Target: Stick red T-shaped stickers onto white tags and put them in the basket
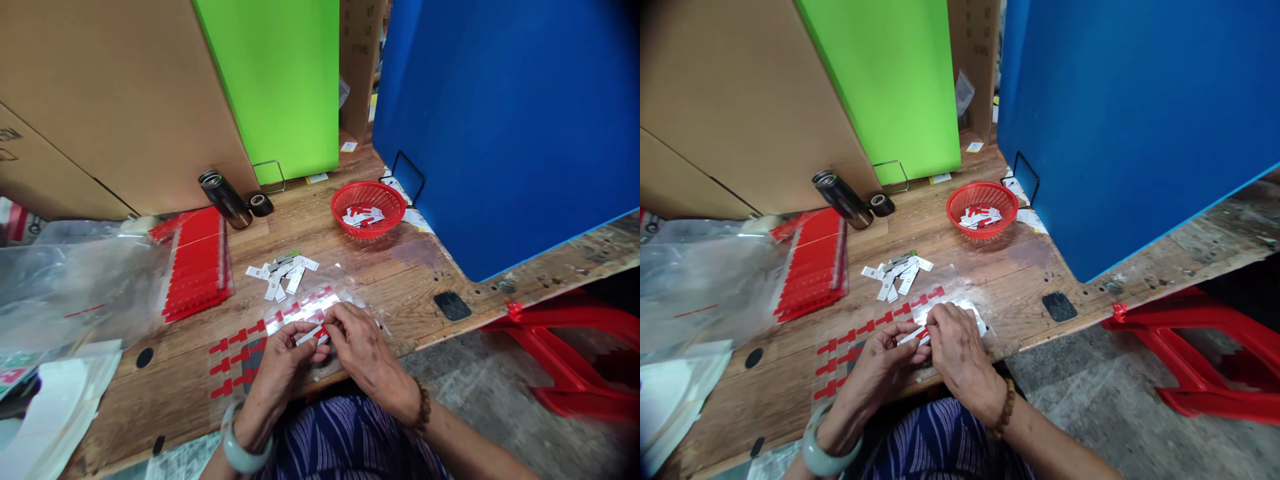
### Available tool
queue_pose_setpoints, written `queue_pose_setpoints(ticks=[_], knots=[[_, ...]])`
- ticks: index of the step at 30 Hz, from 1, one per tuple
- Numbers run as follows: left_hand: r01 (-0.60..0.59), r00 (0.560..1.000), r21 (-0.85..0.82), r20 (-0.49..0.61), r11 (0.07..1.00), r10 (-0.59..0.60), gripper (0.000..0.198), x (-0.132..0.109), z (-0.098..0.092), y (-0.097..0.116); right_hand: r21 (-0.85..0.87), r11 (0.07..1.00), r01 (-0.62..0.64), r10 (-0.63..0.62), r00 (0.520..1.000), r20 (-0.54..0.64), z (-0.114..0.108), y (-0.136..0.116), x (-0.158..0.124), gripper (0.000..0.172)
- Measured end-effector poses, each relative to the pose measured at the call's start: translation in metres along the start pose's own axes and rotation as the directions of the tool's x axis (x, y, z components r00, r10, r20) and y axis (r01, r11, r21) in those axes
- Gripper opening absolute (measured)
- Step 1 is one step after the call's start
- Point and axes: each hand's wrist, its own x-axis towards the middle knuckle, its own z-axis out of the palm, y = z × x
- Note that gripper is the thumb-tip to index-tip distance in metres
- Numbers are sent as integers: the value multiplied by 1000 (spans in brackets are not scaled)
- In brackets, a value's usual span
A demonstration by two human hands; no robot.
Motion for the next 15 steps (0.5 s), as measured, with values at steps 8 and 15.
queue_pose_setpoints(ticks=[8,15], knots=[[-27,999,39,-24,999,28,42,-2,4,1,-69,997,24,-25,1000,-8,1,1,-1,12],[-36,999,40,-6,999,37,44,3,-6,-3,-27,999,43,-43,999,16,3,6,1,11]])
